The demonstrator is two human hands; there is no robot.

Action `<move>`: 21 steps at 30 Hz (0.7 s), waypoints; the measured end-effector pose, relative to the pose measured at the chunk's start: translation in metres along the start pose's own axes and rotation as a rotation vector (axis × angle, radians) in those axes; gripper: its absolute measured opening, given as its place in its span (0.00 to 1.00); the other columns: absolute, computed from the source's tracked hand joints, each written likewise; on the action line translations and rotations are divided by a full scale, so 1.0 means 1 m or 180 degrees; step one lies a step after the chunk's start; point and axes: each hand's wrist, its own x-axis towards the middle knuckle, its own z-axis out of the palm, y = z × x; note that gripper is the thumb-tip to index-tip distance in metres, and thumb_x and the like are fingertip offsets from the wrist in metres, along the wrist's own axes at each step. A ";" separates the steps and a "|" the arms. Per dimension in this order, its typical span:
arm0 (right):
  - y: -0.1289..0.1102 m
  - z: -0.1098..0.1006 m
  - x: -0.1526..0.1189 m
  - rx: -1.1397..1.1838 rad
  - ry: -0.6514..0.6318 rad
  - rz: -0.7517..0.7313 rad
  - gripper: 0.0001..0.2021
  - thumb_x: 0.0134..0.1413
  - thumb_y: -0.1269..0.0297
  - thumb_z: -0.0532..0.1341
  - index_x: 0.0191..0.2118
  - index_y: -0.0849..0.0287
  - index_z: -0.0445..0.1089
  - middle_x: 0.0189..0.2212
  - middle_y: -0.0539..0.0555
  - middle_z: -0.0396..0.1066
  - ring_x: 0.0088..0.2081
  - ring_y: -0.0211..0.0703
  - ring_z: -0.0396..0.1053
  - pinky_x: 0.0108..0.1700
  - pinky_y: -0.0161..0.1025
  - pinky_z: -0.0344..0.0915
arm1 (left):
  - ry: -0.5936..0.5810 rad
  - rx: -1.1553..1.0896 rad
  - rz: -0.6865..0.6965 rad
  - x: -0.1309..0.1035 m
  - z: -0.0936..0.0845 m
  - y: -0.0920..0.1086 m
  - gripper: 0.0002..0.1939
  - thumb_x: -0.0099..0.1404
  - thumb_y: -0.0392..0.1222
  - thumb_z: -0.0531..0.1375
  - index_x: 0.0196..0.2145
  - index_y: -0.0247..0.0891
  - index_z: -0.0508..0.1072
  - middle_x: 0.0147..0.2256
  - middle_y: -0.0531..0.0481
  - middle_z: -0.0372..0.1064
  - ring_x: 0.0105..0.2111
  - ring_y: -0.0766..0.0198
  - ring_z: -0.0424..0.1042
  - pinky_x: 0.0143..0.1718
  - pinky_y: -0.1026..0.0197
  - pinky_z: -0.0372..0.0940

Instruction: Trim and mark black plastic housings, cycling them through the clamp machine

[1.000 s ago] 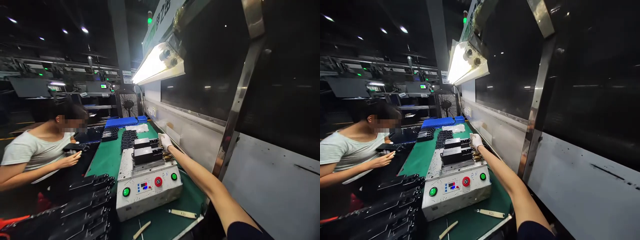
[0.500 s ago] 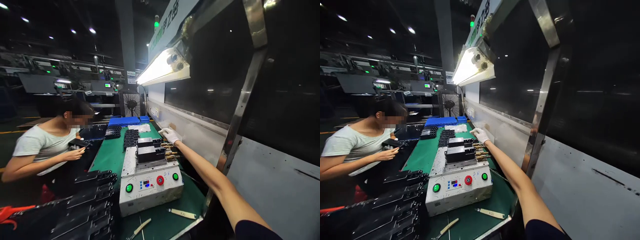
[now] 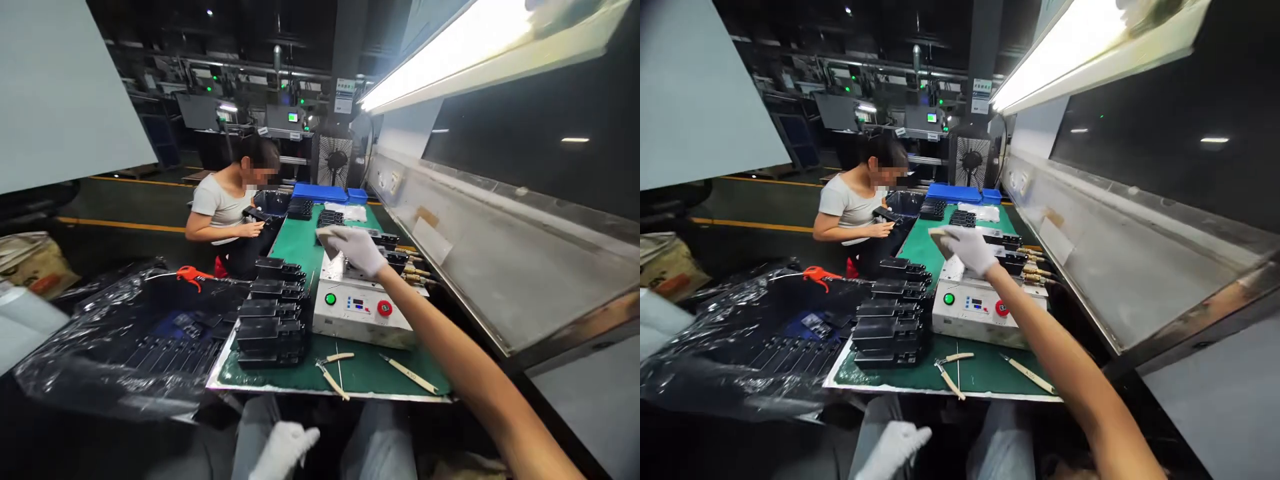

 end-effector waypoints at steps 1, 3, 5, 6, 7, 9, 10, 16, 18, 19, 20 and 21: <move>-0.006 0.006 -0.040 0.0120 -0.0009 -0.0061 0.15 0.68 0.63 0.57 0.53 0.51 0.77 0.44 0.50 0.79 0.43 0.44 0.73 0.49 0.41 0.68 | 0.0023 0.0021 0.0141 0.001 -0.024 0.006 0.25 0.62 0.61 0.63 0.23 0.36 0.73 0.24 0.51 0.73 0.31 0.59 0.74 0.38 0.54 0.71; -0.010 0.026 -0.131 0.0074 -0.0080 -0.0028 0.12 0.68 0.62 0.59 0.49 0.47 0.80 0.43 0.51 0.79 0.44 0.46 0.73 0.49 0.42 0.69 | 0.0327 0.0060 0.0984 0.009 -0.078 0.025 0.21 0.68 0.58 0.57 0.31 0.39 0.78 0.34 0.50 0.78 0.40 0.59 0.76 0.47 0.56 0.70; -0.002 0.056 -0.217 -0.0360 0.0038 0.0368 0.12 0.65 0.64 0.61 0.47 0.47 0.81 0.41 0.56 0.78 0.44 0.50 0.73 0.48 0.45 0.70 | 0.0876 0.0554 0.1995 0.022 -0.128 0.051 0.16 0.70 0.53 0.57 0.43 0.44 0.80 0.46 0.47 0.79 0.50 0.57 0.74 0.57 0.54 0.67; 0.004 0.073 -0.251 -0.0624 0.0062 0.0676 0.12 0.64 0.66 0.61 0.46 0.48 0.81 0.40 0.57 0.78 0.44 0.52 0.72 0.47 0.46 0.70 | 0.1169 0.1070 0.2243 0.031 -0.148 0.065 0.14 0.69 0.52 0.58 0.46 0.45 0.79 0.50 0.46 0.78 0.54 0.55 0.73 0.61 0.51 0.64; 0.010 0.089 -0.280 -0.0820 0.0057 0.0969 0.12 0.63 0.68 0.60 0.45 0.49 0.82 0.40 0.59 0.77 0.43 0.53 0.72 0.46 0.47 0.70 | 0.1323 0.1609 0.2323 0.040 -0.163 0.079 0.17 0.68 0.52 0.60 0.49 0.44 0.78 0.53 0.44 0.77 0.56 0.52 0.72 0.62 0.49 0.62; 0.021 0.115 -0.316 -0.0881 -0.0063 0.1288 0.13 0.61 0.69 0.61 0.44 0.50 0.82 0.41 0.59 0.77 0.44 0.53 0.73 0.47 0.47 0.71 | 0.1191 0.2608 0.2332 0.058 -0.181 0.102 0.23 0.66 0.54 0.62 0.54 0.39 0.75 0.56 0.38 0.74 0.56 0.48 0.71 0.60 0.48 0.64; 0.024 0.122 -0.326 -0.0834 -0.0149 0.1377 0.13 0.61 0.69 0.61 0.45 0.50 0.81 0.42 0.58 0.77 0.45 0.52 0.73 0.48 0.46 0.71 | 0.1060 0.2965 0.2312 0.066 -0.183 0.112 0.27 0.64 0.54 0.63 0.56 0.37 0.73 0.56 0.36 0.74 0.55 0.46 0.72 0.57 0.48 0.65; 0.051 0.095 -0.349 -0.1458 0.0165 0.2405 0.15 0.66 0.65 0.58 0.53 0.58 0.77 0.51 0.65 0.75 0.53 0.57 0.70 0.56 0.50 0.65 | 0.0835 0.3509 0.2233 0.079 -0.173 0.133 0.28 0.55 0.52 0.69 0.51 0.38 0.73 0.46 0.39 0.74 0.44 0.45 0.72 0.44 0.51 0.65; 0.062 0.082 -0.356 -0.1625 0.0172 0.2668 0.12 0.62 0.66 0.61 0.47 0.62 0.79 0.48 0.68 0.75 0.50 0.61 0.71 0.52 0.52 0.65 | 0.0866 0.3540 0.2149 0.076 -0.169 0.133 0.25 0.53 0.51 0.70 0.46 0.39 0.73 0.43 0.41 0.74 0.42 0.46 0.71 0.41 0.53 0.64; 0.066 0.078 -0.360 -0.1663 0.0132 0.2754 0.09 0.61 0.66 0.63 0.42 0.62 0.79 0.45 0.68 0.76 0.48 0.61 0.72 0.49 0.51 0.66 | 0.0871 0.3535 0.2108 0.075 -0.168 0.132 0.24 0.52 0.51 0.70 0.45 0.39 0.74 0.43 0.41 0.74 0.43 0.47 0.71 0.42 0.53 0.64; 0.070 0.076 -0.362 -0.1674 0.0087 0.2809 0.07 0.59 0.66 0.64 0.38 0.61 0.79 0.42 0.67 0.76 0.46 0.60 0.72 0.47 0.49 0.66 | 0.0857 0.3518 0.2067 0.074 -0.167 0.132 0.24 0.52 0.52 0.70 0.43 0.38 0.74 0.43 0.41 0.74 0.43 0.46 0.71 0.43 0.52 0.64; 0.072 0.075 -0.363 -0.1666 0.0046 0.2849 0.05 0.59 0.66 0.64 0.35 0.60 0.78 0.39 0.66 0.77 0.44 0.59 0.73 0.46 0.47 0.66 | 0.0826 0.3488 0.2025 0.072 -0.165 0.131 0.25 0.52 0.53 0.69 0.43 0.38 0.74 0.44 0.40 0.75 0.44 0.46 0.72 0.44 0.52 0.65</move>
